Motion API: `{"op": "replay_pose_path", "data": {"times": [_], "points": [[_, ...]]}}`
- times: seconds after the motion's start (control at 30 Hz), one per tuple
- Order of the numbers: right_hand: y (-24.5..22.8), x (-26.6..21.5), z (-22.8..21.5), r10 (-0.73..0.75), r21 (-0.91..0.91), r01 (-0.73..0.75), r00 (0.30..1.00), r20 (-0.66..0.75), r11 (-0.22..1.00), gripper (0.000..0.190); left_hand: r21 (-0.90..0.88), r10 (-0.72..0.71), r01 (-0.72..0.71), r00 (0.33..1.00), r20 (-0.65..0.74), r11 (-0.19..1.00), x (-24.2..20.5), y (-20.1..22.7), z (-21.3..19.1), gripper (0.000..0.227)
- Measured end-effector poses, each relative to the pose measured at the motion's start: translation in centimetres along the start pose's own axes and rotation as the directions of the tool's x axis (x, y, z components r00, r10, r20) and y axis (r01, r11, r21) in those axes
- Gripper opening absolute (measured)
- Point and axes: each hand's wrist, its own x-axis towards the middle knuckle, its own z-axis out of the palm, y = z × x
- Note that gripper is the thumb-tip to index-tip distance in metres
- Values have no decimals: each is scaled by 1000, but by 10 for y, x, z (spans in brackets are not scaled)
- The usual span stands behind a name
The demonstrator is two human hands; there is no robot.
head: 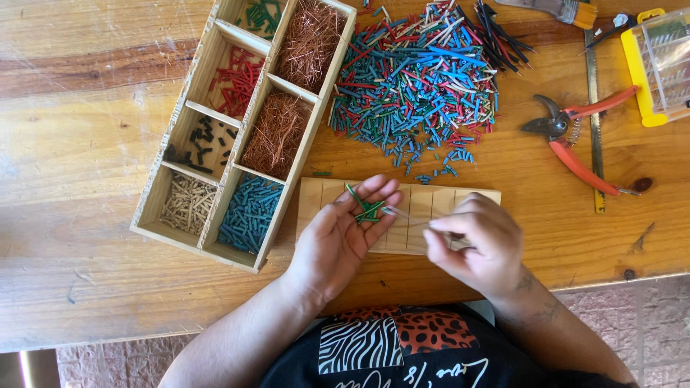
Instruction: The person uses tweezers to pick up small pieces of wire insulation from a mixed pile on a wooden table and places them into a compartmentalized wooden box. The person first sorts beige pieces, then switches to green pieces, continuing to separate them by color.
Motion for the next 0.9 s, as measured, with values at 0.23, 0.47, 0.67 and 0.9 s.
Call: {"op": "replay_pose_path", "data": {"times": [0.23, 0.47, 0.67, 0.9], "points": [[33, -20, -22, 37, -54, -43, 993, -108, 998, 5, -98, 15, -21, 998, -65, 995, 3, -4, 9, 47], [74, -45, -35, 141, -189, -169, 978, -154, 967, 11, -78, 89, -90, 996, -13, 993, 20, -6, 17, 50], [83, -28, -60, 204, -226, -204, 979, -23, 953, 9, -17, 16, -16, 1000, -20, 1000, 15, -3, 14, 51], [89, -29, -57, 230, -242, -219, 973, 16, 945, 11, 10, -144, 144, 989, 38, 990, 6, -15, 15, 47]]}}
